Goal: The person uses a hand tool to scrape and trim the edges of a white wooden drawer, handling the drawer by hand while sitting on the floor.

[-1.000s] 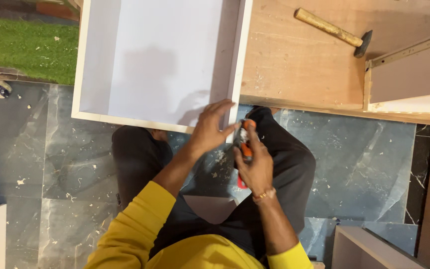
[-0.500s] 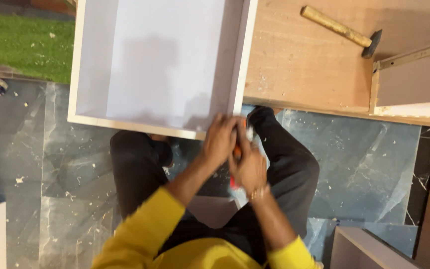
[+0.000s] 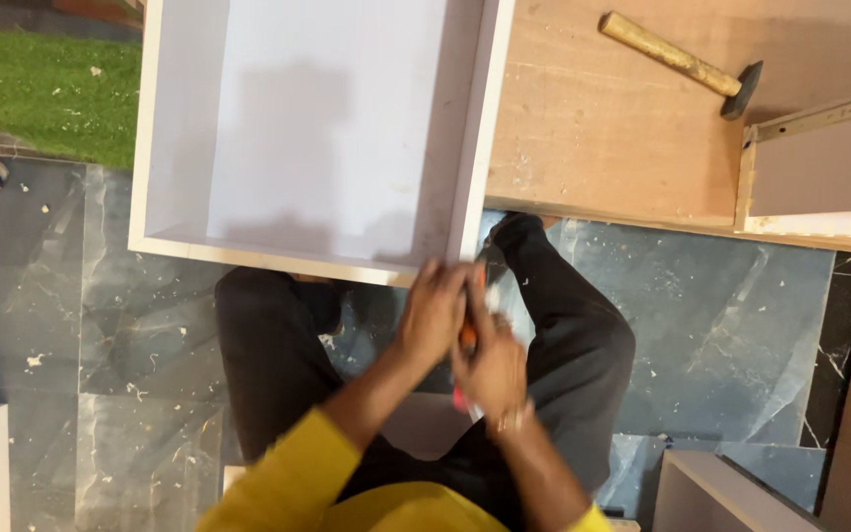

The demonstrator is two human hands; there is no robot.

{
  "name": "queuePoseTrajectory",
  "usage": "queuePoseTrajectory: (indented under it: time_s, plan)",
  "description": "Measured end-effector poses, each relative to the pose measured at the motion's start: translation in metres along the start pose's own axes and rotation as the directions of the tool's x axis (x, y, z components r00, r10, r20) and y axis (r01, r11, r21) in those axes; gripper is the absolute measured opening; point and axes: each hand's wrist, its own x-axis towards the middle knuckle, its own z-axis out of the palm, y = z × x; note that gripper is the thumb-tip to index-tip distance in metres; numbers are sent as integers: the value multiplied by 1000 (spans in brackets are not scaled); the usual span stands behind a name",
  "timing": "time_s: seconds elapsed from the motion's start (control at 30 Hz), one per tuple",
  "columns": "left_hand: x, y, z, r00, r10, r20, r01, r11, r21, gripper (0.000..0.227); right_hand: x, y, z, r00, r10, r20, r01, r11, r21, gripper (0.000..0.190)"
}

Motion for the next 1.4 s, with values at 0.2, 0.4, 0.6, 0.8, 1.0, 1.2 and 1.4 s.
queuePoseTrajectory:
  time_s: [0.2,0.4,0.6,0.8,1.0,1.2,1.4]
  plan:
    - [108,-18,4,995,91,-42,-90,996,25,35,105,9,-8,962,-205,-181,218,974,58,76]
    - [-30,5,-3,978,189,-92,-195,979,-65,41,-35,1,2,994,-84,-73,86,996,22,77]
    - [39,-22,16,1000,-3,-11,4,999,48,35,41,11,-1,1000,-19,-9,19,999,25,79]
    - [169,-29,7,992,90,-90,-88,996,23,35,160,4,-22,944,-258,-207,278,958,71,76]
    - [9,-15,8,997,68,-20,-68,997,35,44,12,8,1,1000,-7,7,6,999,41,82]
    - [-14,1,2,996,75,-45,-75,997,2,39,-16,2,2,999,33,42,-36,997,64,83]
    - [173,-29,10,998,33,-54,-29,997,73,24,169,16,-21,982,-159,-100,170,979,111,82]
